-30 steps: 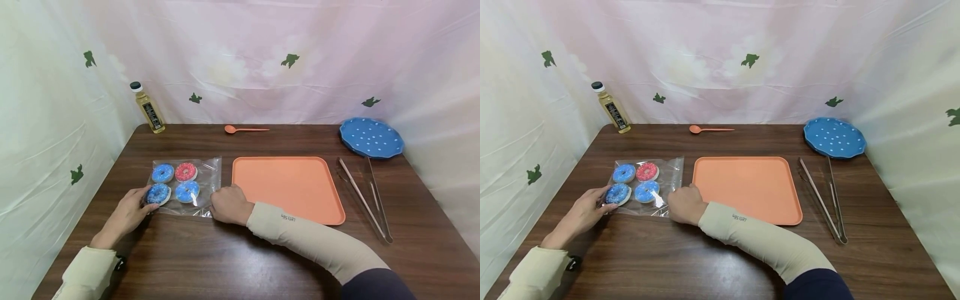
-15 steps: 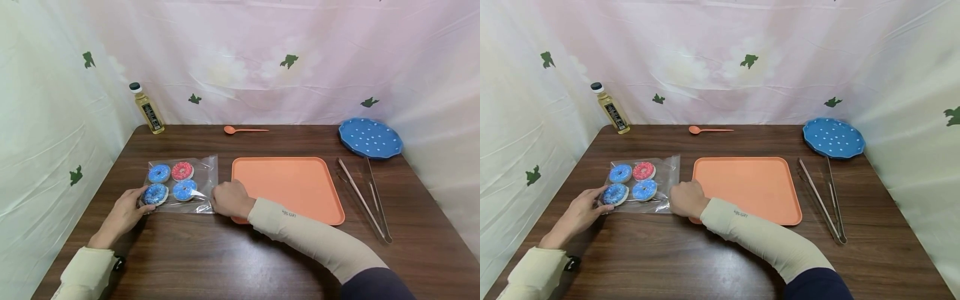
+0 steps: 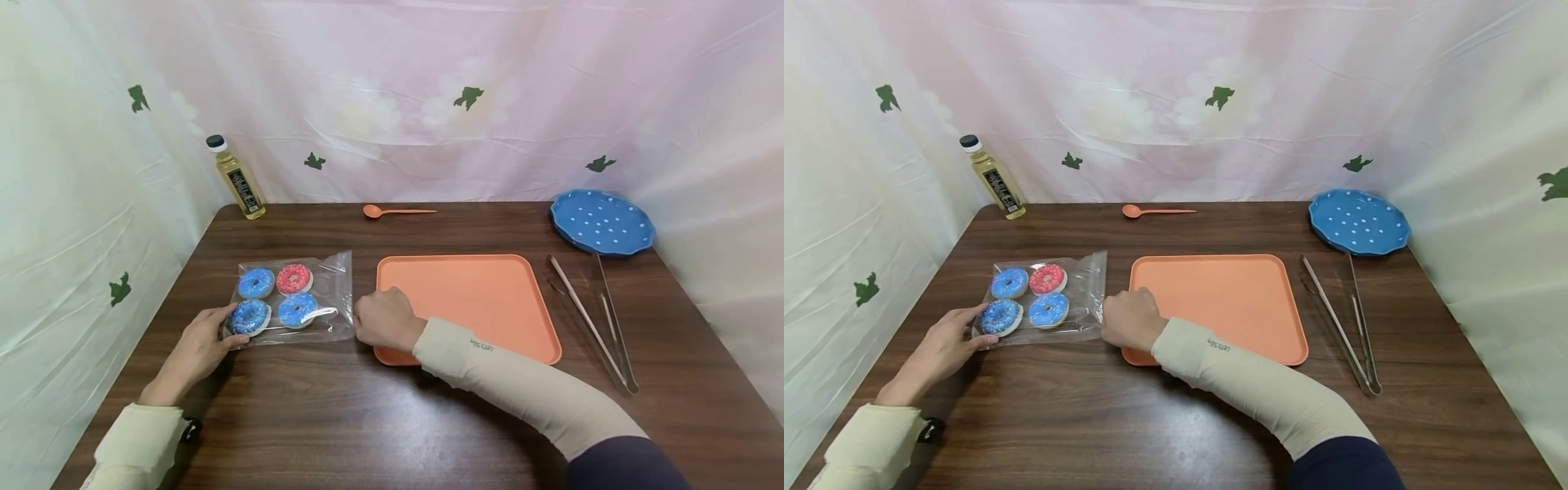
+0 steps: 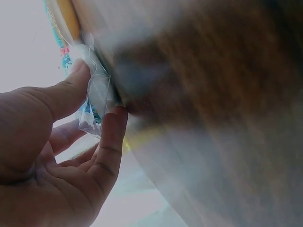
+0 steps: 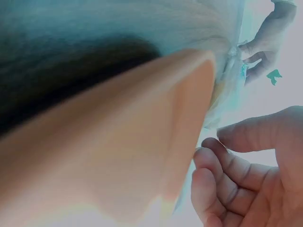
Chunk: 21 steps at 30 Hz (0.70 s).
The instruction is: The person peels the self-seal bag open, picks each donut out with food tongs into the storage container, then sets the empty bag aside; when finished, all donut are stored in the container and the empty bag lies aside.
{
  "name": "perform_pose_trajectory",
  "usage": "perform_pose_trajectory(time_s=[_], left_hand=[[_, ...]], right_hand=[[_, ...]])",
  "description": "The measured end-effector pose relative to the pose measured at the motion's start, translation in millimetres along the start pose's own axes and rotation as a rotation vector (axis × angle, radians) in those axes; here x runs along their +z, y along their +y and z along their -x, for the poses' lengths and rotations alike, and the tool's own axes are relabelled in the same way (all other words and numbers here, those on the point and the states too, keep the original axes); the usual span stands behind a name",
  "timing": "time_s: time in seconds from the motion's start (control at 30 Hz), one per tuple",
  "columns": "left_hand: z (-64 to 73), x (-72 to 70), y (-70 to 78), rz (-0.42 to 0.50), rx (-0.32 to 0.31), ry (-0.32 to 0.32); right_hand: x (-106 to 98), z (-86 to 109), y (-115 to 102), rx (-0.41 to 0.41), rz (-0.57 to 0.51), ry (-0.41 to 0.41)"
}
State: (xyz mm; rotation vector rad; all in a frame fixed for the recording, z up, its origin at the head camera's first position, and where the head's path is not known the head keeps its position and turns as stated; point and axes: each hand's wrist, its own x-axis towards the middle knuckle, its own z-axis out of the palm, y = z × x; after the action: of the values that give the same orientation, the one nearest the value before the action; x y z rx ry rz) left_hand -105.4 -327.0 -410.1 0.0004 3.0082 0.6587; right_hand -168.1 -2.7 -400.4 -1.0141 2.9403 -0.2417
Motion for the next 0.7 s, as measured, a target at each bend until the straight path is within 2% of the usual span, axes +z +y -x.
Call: perform_pose_trajectory(time_s=[0.17, 0.33, 0.5, 0.7], left_hand=[[-0.8, -0.4, 1.0, -0.006, 0.010, 0.002], [0.4, -2.0, 0.2, -0.006, 0.015, 0.002], [0.8, -1.6, -0.8, -0.001, 0.020, -0.002], [0.8, -1.1, -1.7, -0.004, 0.023, 0.008]], right_hand=[[-6, -3.8, -6, -0.004, 0.024, -0.008], [-7, -16.5, -14, -0.003, 0.023, -0.033], [-2, -29.3, -17, -0.010, -0.049, -0.066], [-1, -32.4, -10, 0.007, -0.192, -0.084]])
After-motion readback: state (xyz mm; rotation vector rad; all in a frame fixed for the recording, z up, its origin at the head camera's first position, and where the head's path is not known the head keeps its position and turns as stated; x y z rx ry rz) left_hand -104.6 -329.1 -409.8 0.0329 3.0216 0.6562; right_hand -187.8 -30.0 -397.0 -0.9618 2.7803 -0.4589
